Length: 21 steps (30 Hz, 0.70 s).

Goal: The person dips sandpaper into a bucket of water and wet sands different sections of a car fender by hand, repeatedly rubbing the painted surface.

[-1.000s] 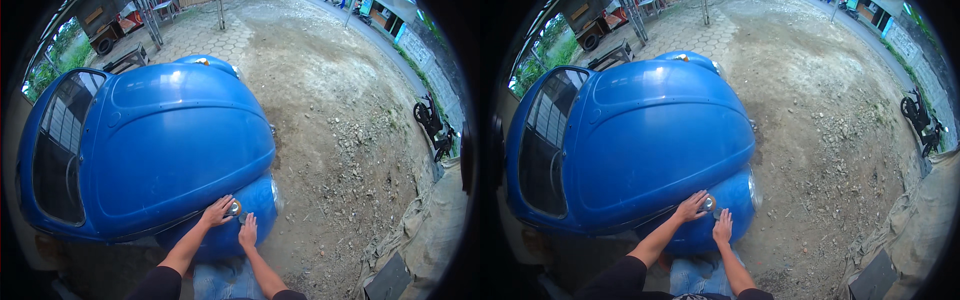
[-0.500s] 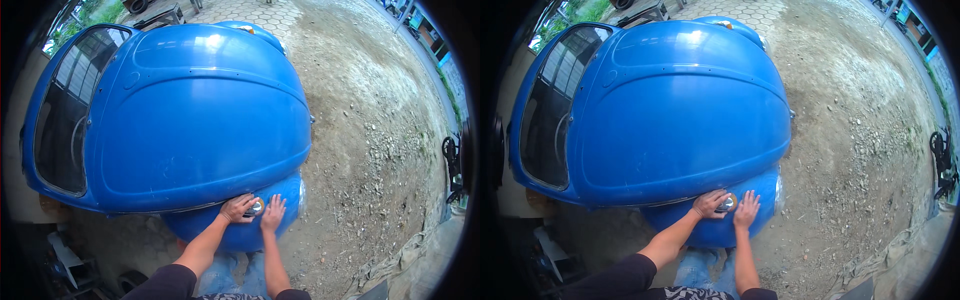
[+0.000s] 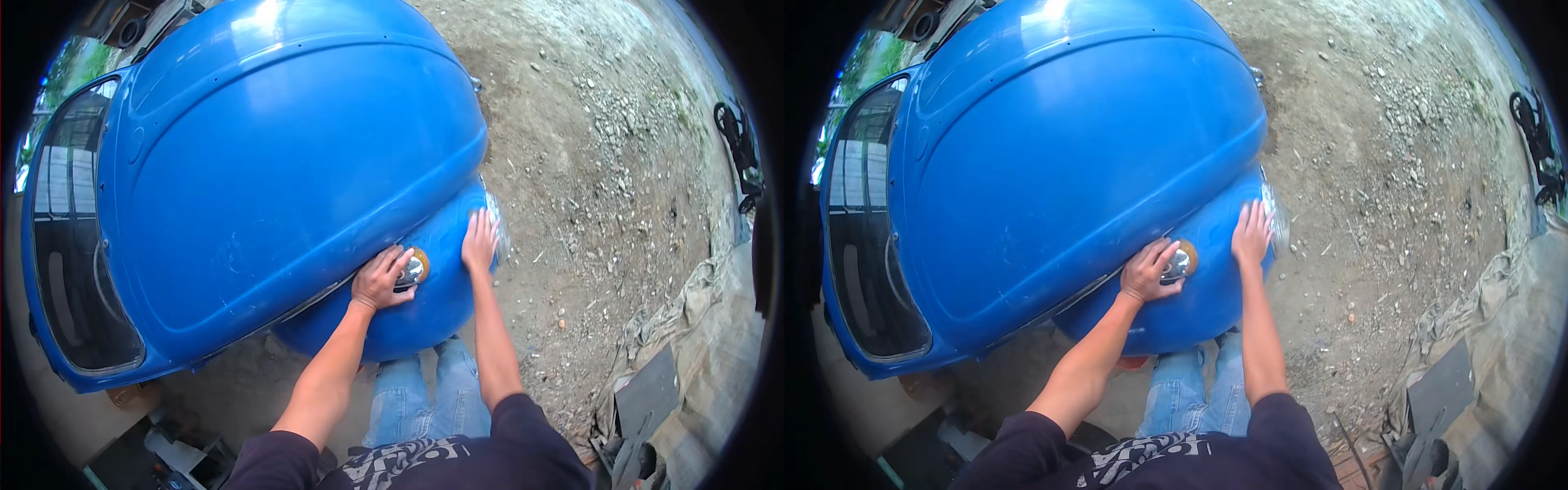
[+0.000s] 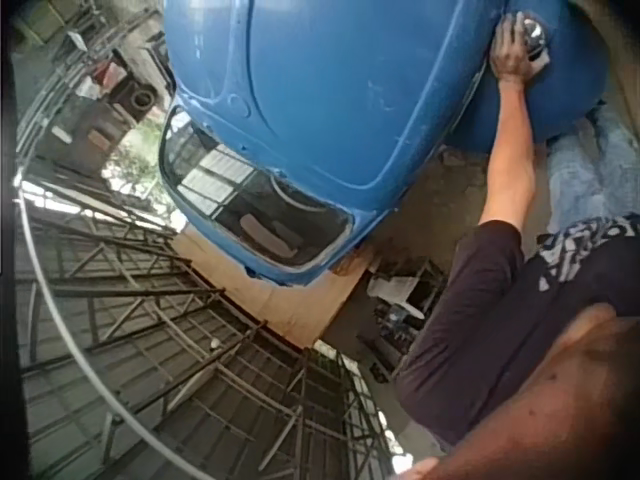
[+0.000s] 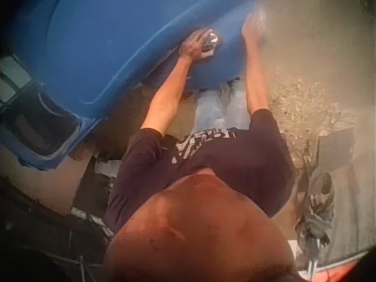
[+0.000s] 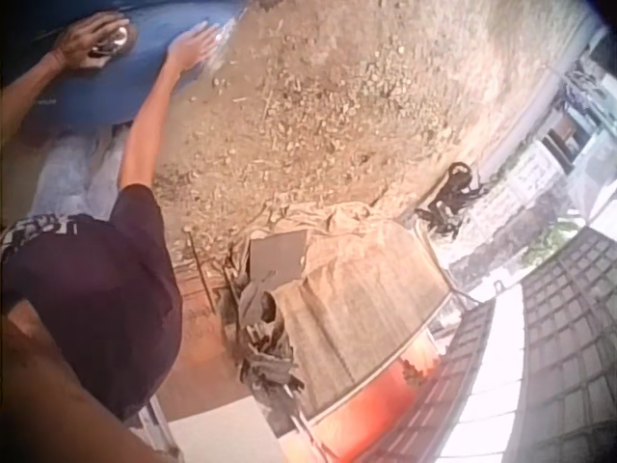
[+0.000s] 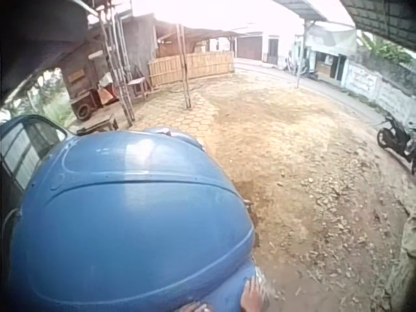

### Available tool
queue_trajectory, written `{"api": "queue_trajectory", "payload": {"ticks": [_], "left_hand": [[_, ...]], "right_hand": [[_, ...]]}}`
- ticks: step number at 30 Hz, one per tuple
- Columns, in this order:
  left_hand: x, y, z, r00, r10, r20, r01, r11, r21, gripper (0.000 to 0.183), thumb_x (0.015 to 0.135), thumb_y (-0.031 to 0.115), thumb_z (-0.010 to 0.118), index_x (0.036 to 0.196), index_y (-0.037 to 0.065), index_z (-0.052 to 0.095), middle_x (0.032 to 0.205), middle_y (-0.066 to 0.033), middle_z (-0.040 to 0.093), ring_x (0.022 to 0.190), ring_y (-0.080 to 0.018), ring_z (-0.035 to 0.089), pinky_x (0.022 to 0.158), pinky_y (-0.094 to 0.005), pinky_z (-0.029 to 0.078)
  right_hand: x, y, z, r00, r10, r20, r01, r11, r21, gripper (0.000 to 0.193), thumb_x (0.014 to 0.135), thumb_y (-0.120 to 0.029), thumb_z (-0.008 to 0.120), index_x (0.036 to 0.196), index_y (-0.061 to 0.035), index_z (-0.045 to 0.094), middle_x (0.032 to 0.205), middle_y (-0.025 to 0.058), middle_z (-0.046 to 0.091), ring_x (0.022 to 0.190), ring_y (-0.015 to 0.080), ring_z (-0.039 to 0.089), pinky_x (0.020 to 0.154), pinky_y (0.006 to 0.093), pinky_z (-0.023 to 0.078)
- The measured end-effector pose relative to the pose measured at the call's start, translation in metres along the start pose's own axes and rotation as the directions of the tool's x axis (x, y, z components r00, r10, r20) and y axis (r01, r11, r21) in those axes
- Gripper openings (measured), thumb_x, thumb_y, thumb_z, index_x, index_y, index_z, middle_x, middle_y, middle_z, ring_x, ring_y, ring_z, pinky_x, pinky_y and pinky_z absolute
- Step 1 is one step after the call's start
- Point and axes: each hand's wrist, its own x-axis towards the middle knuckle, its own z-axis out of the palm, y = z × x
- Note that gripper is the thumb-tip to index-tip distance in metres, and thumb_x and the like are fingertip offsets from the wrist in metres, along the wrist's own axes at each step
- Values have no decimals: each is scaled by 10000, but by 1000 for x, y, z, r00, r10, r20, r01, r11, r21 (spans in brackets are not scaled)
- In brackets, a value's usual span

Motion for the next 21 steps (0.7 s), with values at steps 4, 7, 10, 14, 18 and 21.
{"api": "queue_trajectory", "payload": {"ticks": [4,7,10,14,18,21], "left_hand": [[-7,-1,2,1000,-20,11,20,1000,-5,779,587,297,830,1313,152,587,1233,-102,631,1116,-279,638,948,-380,536],[-20,-10,-5,998,-51,23,50,998,29,777,589,303,828,1313,152,589,1231,-102,631,1123,-280,637,947,-382,537],[-11,-1,-8,999,-41,30,41,999,10,768,610,320,822,1323,161,584,1244,-105,627,1156,-273,621,983,-374,518],[-3,6,3,1000,-17,20,18,999,-35,781,612,317,817,1337,167,568,1234,-111,629,1148,-276,622,980,-379,518],[-27,-12,-7,999,-45,29,44,999,22,793,603,323,825,1335,155,569,1235,-119,628,1150,-281,622,987,-387,514],[-22,-11,-7,1000,-28,12,28,999,29,784,588,329,826,1313,146,588,1236,-106,627,1115,-289,638,938,-386,541]], "right_hand": [[-40,-25,13,988,-153,10,153,974,-165,571,1044,-404,365,1545,-132,340,1625,67,281,1515,358,165,1198,586,134],[-95,-28,14,965,-233,116,237,971,-23,563,1046,-398,350,1545,-137,334,1634,58,257,1512,367,167,1195,604,119],[-31,-25,7,982,-181,63,187,974,-130,552,1051,-385,331,1543,-134,343,1632,62,263,1513,361,166,1196,607,109],[24,-36,3,998,19,62,-5,974,-226,535,1054,-367,316,1520,-114,385,1618,58,298,1515,331,175,1198,600,111],[-80,-40,27,968,-232,99,236,971,-40,610,1011,-373,426,1551,-117,305,1622,88,279,1513,362,175,1184,621,143],[-58,-39,14,976,-185,115,196,975,-102,618,1015,-404,406,1555,-122,299,1627,80,273,1515,344,178,1194,612,117]]}}
